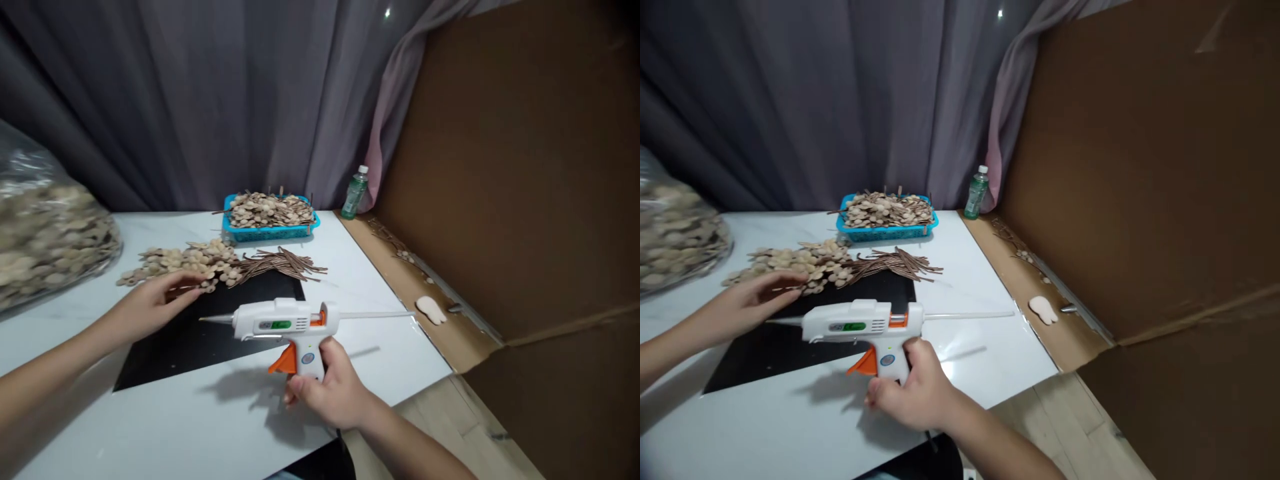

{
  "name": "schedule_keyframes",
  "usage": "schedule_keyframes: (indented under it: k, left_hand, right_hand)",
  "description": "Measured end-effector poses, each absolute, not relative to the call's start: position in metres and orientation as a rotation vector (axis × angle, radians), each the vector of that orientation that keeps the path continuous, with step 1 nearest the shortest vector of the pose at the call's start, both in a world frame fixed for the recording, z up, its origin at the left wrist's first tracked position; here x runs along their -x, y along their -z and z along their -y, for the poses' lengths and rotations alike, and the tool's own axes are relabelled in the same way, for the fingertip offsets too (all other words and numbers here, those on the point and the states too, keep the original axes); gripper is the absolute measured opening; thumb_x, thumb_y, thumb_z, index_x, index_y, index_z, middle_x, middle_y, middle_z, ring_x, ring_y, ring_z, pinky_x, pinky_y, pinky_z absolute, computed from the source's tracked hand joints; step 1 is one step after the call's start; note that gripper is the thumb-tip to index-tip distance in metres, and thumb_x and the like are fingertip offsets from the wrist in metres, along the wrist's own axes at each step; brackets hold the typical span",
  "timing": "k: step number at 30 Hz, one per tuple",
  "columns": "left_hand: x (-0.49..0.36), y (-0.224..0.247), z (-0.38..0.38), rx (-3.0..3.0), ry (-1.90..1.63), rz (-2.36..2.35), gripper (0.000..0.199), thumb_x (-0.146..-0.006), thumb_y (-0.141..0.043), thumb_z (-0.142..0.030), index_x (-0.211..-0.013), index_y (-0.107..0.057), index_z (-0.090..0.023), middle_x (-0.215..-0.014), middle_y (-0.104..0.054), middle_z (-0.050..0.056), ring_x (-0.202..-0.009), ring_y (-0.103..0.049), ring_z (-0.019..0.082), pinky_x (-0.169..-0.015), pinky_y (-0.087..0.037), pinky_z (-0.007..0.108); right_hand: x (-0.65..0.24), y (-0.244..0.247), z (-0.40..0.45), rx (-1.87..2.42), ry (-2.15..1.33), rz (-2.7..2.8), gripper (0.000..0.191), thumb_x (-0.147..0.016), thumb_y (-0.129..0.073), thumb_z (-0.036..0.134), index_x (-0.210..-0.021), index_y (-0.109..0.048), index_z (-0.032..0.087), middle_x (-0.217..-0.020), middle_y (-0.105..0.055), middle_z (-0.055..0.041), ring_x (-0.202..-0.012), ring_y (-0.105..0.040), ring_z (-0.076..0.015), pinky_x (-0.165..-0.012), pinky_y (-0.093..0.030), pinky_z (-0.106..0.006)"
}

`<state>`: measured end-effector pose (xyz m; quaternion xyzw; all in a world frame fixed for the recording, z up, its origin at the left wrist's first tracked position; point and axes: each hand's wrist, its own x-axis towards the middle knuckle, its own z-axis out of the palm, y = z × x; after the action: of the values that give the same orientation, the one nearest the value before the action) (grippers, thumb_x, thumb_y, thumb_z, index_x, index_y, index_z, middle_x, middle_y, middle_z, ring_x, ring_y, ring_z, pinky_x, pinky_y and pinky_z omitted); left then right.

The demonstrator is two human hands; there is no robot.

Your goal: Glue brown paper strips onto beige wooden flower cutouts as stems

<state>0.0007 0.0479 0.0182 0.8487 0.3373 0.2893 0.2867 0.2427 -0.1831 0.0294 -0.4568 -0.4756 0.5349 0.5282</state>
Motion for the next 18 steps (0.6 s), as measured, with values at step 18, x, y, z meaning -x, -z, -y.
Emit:
schedule_keyframes:
  k: [18]
  left_hand:
    - [0.057, -0.015, -0.029, -2.562, -0.452, -1.280, 0.042, -0.086, -0.045, -0.049, -0.103, -0.066, -0.016, -0.095, -0.065, 0.011, -0.083, -0.063, 0.023, -0.075, -0.050, 0.034]
  right_hand:
    - [-0.223, -0.021, 0.093, 0.990, -1.437, 1.096, 0.026, -0.071, -0.065, 0.029, -0.091, -0.059, 0.013, -0.058, -0.059, 0.0010, -0.038, -0.048, -0.0092, -0.033, -0.038, -0.021]
